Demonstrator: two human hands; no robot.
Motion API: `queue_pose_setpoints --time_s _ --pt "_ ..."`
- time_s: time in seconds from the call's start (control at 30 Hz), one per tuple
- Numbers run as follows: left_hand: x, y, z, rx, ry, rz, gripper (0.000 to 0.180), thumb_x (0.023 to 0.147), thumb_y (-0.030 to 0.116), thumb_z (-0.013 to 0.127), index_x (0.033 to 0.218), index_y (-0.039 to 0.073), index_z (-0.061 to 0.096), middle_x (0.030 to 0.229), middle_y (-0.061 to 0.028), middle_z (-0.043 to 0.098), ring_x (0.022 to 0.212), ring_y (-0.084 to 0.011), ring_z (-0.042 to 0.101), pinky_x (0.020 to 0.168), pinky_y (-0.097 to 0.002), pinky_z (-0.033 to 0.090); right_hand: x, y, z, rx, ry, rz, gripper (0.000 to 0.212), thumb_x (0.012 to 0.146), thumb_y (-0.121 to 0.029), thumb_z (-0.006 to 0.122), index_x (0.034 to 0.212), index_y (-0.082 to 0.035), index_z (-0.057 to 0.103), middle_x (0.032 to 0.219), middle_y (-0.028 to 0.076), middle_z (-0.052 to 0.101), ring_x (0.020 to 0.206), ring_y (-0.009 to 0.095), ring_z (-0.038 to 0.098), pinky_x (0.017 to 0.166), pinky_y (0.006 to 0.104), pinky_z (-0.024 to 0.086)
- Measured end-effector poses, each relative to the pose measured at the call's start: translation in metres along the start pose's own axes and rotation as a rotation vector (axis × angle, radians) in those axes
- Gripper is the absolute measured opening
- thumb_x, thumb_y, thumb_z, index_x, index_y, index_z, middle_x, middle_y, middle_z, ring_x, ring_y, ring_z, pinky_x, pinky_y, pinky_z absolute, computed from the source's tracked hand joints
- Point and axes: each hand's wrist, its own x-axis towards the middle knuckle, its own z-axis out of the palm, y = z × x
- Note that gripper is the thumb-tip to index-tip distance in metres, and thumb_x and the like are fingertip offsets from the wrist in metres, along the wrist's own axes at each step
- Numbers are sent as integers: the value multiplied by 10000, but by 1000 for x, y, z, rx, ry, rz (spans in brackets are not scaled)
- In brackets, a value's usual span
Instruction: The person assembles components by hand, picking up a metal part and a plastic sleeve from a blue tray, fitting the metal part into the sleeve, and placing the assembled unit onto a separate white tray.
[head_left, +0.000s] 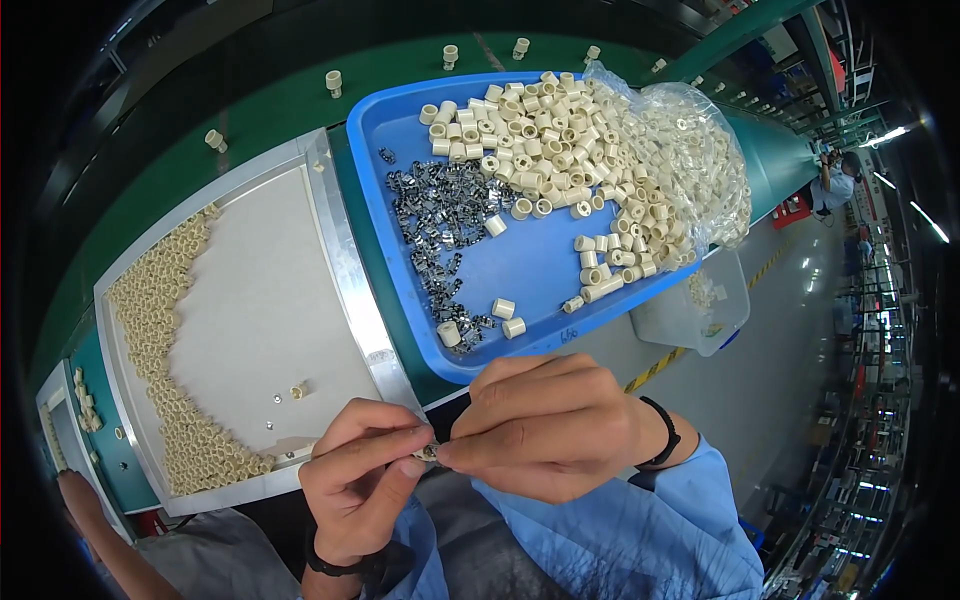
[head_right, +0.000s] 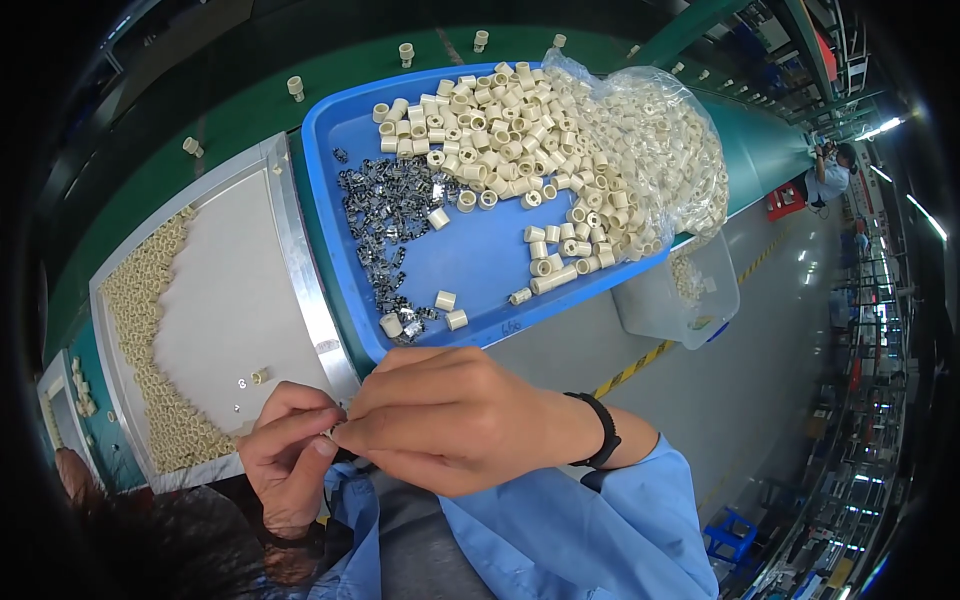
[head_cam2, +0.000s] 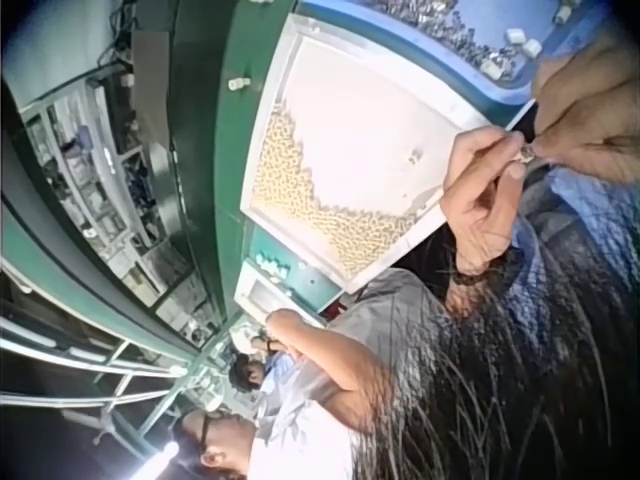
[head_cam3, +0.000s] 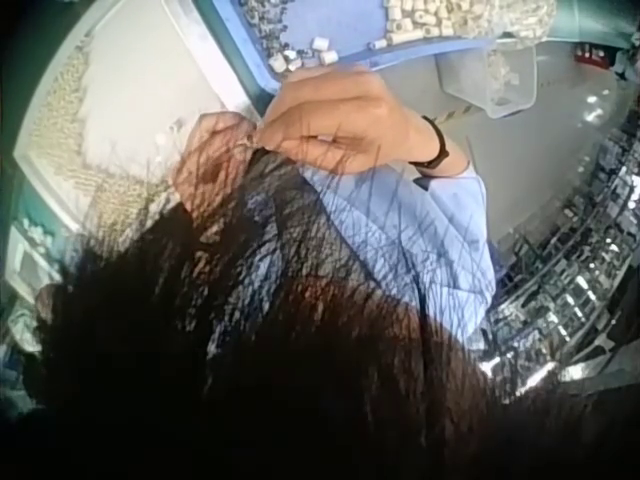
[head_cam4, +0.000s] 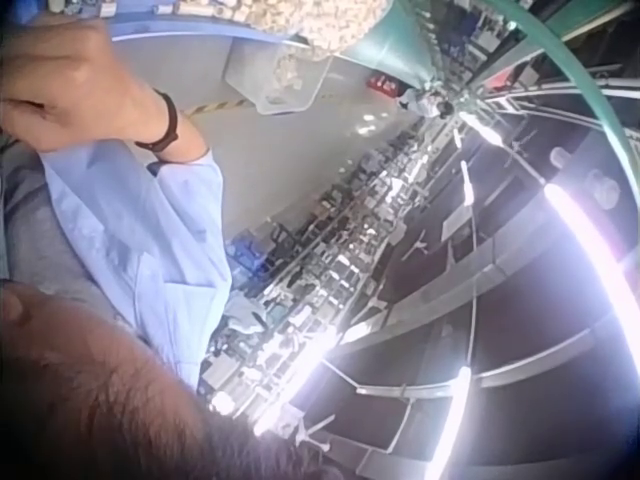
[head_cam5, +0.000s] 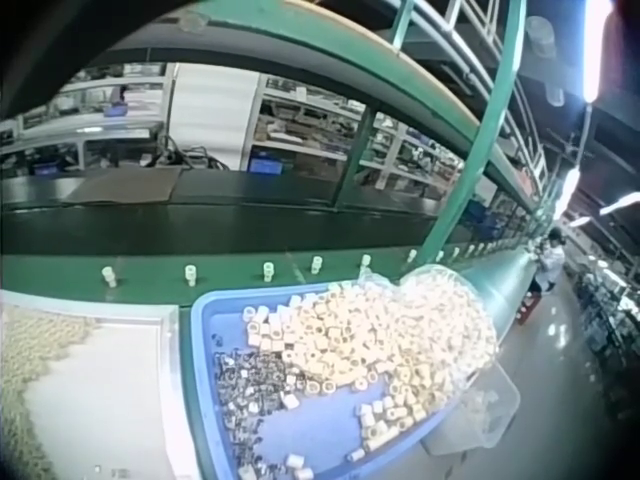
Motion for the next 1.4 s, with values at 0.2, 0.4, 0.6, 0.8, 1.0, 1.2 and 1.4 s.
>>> queue_pose_setpoints --time_s 0.2,0.4,0.6,0.8,1.0,1.2,1.4 --pt "-1 2 0 18 -9 -10 253 908 -60 716 1156 -43 763 1133 -186 676 976 -230 680 838 -313 558 -3 0 2 -22 -14 13 223 782 60 801 1003 45 794 876 137 731 685 257 689 632 360 547" --pt "-4 -7 -2 -240 3 -100 295 896 -11 771 1187 -53 750 1138 -190 673 980 -240 687 858 -331 576 -7 2 10 -89 10 -15 231 790 45 802 1020 37 793 868 123 731 678 235 675 651 349 508" --pt "-3 -38 -5 -397 15 -58 331 876 -8 796 1199 -58 742 1139 -190 668 959 -252 698 837 -337 595 -20 10 -5 12 45 249 378 815 34 762 1191 -5 750 915 113 738 714 217 662 710 342 463" --pt "-1 -50 -8 -449 60 -88 288 869 -32 789 1153 -59 747 1118 -193 666 949 -261 697 810 -346 604 -42 48 -55 -639 -203 383 352 854 -61 726 1205 -60 725 983 77 683 894 270 652 807 377 462" --pt "2 -46 -5 -403 104 -199 232 913 -1 741 1135 -70 742 1114 -200 665 964 -259 696 843 -348 596 -43 60 -56 -605 -293 453 287 847 -113 723 1130 -69 729 987 87 656 967 309 649 870 422 463" --pt "3 -31 5 -554 377 -434 320 1016 65 592 1274 -114 655 1219 -245 676 1046 -293 698 924 -349 582 -35 74 -49 -598 -335 561 199 845 -117 715 1032 -54 696 932 112 656 907 342 659 834 448 497" --pt "5 -26 9 -749 325 -444 384 1028 21 516 1380 -125 565 1325 -269 647 1157 -327 684 975 -356 570 -32 76 -49 -614 -248 545 146 849 -110 729 955 -35 662 873 127 648 855 328 678 765 435 527"
